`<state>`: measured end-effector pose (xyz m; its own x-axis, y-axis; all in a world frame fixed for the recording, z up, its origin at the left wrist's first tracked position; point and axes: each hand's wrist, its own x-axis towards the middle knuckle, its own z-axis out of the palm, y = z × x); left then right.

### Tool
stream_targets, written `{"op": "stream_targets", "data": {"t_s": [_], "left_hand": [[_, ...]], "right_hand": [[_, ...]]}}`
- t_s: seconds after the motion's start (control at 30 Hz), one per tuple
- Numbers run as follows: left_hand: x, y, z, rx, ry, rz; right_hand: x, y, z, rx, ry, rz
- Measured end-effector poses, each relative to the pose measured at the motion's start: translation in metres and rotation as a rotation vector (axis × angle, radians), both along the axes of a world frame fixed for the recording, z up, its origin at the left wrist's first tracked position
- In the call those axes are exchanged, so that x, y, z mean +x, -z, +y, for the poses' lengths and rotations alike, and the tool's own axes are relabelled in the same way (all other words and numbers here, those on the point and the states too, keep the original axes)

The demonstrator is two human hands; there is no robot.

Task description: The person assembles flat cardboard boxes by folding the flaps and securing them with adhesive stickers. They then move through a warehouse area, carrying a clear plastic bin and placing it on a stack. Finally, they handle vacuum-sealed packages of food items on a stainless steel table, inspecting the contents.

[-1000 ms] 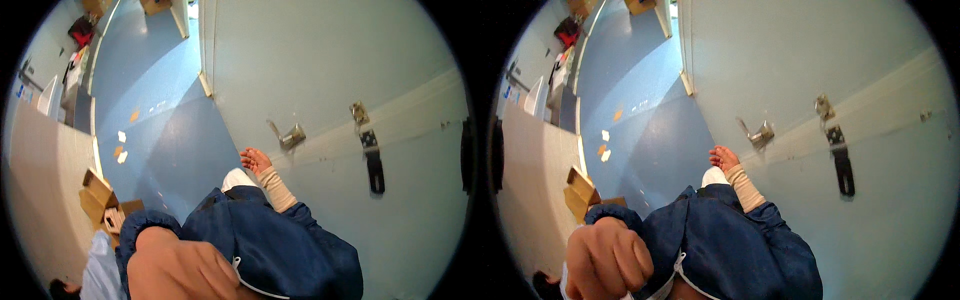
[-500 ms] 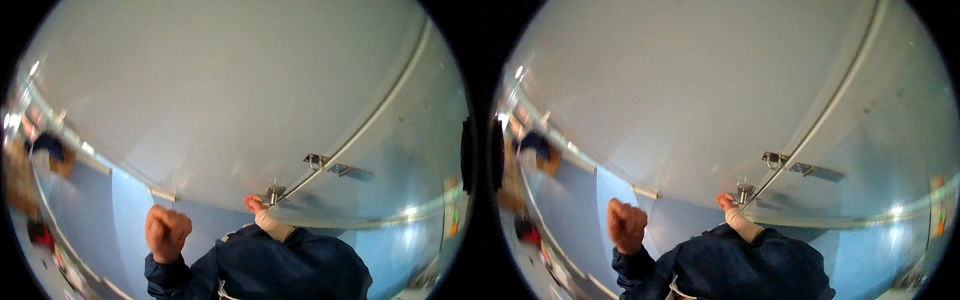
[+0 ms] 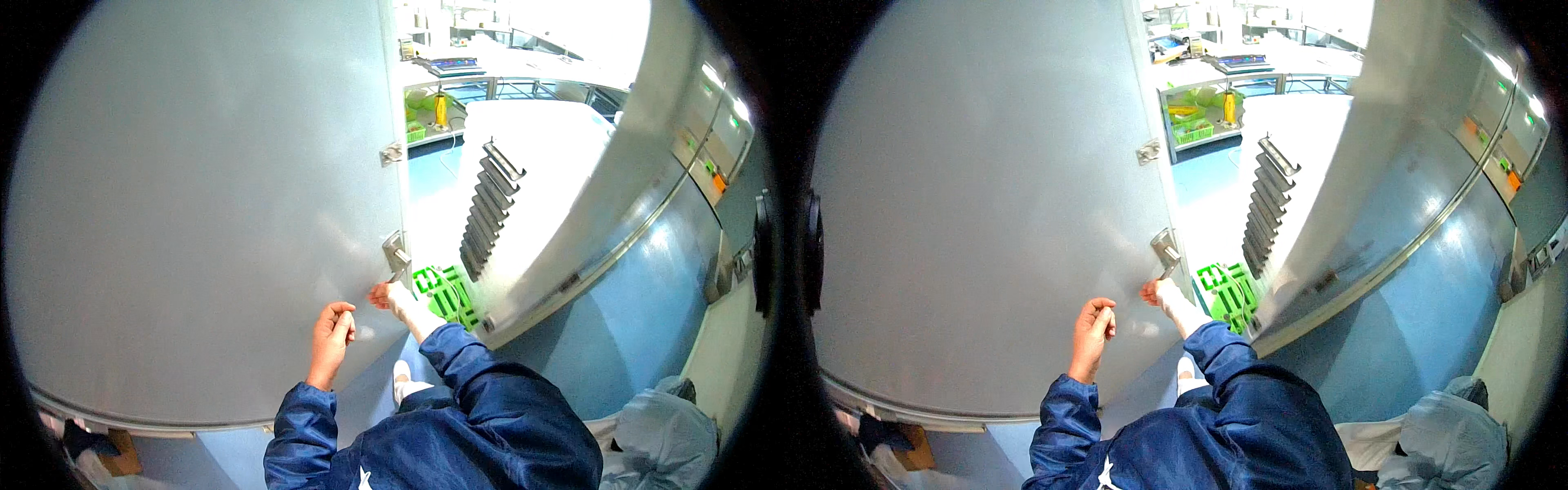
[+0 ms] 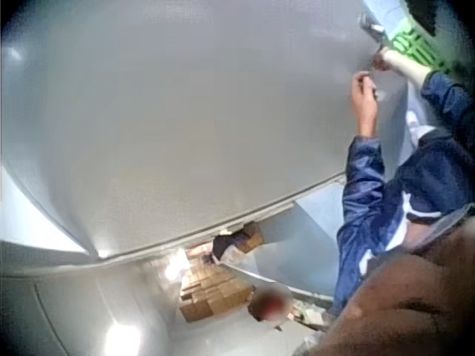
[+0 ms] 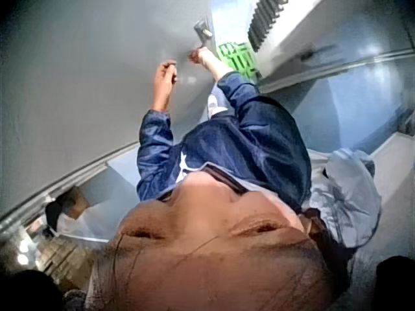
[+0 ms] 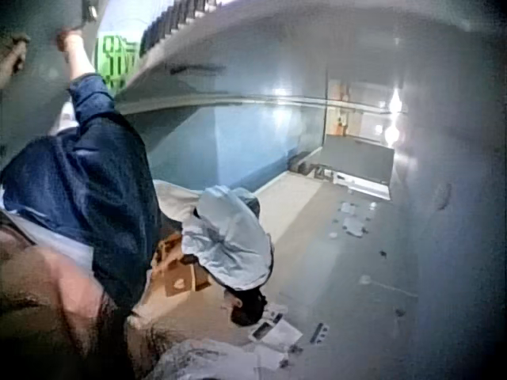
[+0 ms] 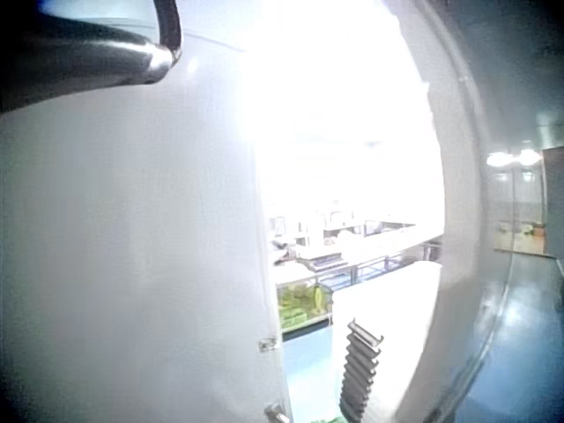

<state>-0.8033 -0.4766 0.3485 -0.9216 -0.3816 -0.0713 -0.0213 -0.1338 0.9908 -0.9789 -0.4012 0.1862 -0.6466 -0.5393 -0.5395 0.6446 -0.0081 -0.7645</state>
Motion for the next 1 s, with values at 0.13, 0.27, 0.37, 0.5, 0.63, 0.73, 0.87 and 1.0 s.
{"op": "stream_targets", "data": {"t_s": [0.13, 0.27, 0.37, 0.5, 0.63, 0.73, 0.87, 1.0], "left_hand": [[-0.056, 0.003, -0.051, -0.063, 0.036, 0.024], [-0.115, 0.013, -0.110, -0.085, 0.010, 0.043], [-0.175, 0.007, -0.119, -0.085, 0.094, 0.036], [-0.240, 0.034, -0.173, -0.389, 0.083, 0.009], [-0.319, 0.066, -0.223, -0.801, 0.078, 0.053], [-0.368, 0.078, -0.260, -1.167, 0.046, -0.056], [-0.425, 0.106, -0.312, -1.404, 0.073, -0.318], [-0.470, 0.136, -0.375, -1.596, 0.164, -0.676]], "right_hand": [[-0.049, -0.005, -0.065, -0.021, -0.090, -0.116], [-0.076, -0.018, -0.144, 0.041, -0.221, -0.152], [-0.122, 0.027, -0.173, -0.189, -0.318, -0.085], [-0.113, 0.032, -0.221, -0.026, -0.498, 0.046], [-0.158, 0.063, -0.198, -0.017, -0.341, -0.218], [-0.208, 0.097, -0.160, 0.043, -0.148, -0.014], [-0.237, 0.108, -0.087, 0.142, 0.133, -0.034], [-0.215, 0.185, 0.009, 0.293, 0.398, -0.065]]}}
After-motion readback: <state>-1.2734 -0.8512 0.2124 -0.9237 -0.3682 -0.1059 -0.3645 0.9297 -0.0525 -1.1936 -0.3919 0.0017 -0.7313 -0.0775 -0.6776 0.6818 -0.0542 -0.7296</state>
